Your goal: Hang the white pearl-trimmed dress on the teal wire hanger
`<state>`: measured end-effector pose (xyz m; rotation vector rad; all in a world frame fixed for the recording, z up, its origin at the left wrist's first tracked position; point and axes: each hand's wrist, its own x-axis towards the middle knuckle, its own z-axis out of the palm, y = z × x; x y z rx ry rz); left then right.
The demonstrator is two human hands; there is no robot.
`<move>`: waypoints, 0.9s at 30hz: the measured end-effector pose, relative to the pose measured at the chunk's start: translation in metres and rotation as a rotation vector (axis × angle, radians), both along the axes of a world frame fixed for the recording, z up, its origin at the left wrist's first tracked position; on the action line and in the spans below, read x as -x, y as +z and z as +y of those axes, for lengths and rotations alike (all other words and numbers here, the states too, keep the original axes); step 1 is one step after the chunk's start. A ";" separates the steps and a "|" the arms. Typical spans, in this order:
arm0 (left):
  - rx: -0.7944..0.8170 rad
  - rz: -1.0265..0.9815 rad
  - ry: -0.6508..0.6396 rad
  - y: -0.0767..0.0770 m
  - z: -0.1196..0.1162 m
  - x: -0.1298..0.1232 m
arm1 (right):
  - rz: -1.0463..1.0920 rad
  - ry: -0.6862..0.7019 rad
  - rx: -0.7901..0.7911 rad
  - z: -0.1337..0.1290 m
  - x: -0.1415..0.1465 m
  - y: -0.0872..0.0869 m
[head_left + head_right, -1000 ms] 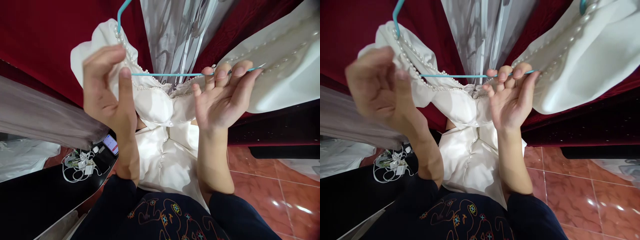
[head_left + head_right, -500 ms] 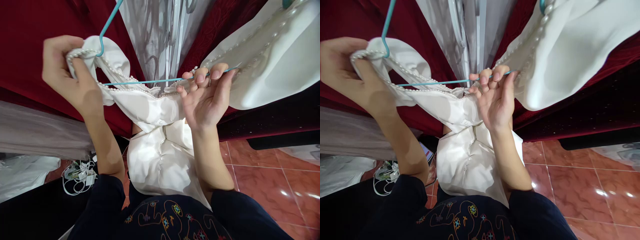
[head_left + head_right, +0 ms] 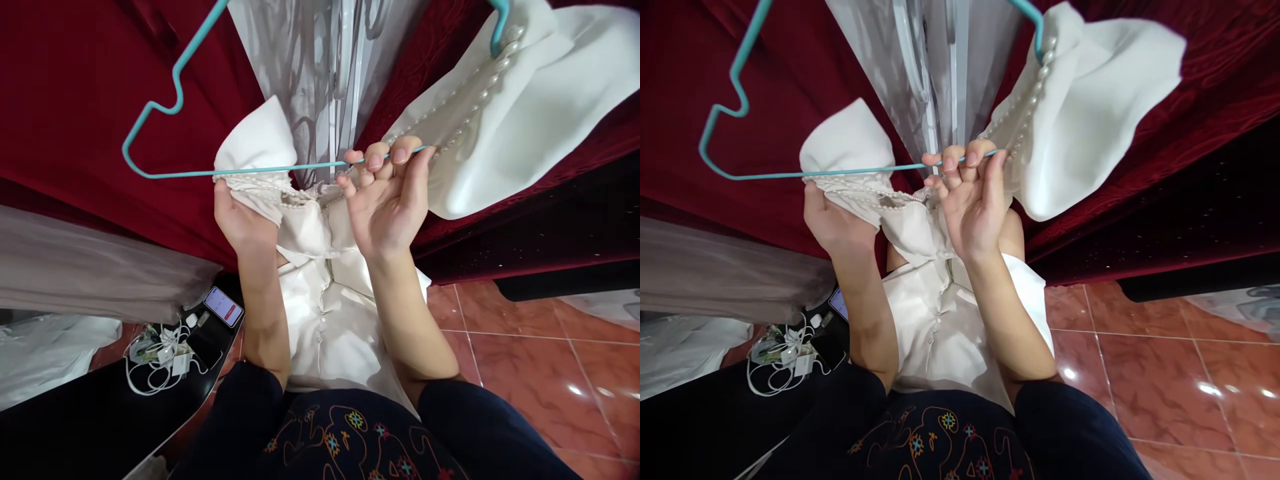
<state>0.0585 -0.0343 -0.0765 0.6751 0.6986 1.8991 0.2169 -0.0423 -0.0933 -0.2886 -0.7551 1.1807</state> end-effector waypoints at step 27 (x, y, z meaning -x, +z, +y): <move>-0.072 0.006 0.085 0.024 -0.012 -0.030 | -0.559 -0.986 0.106 0.033 -0.069 0.034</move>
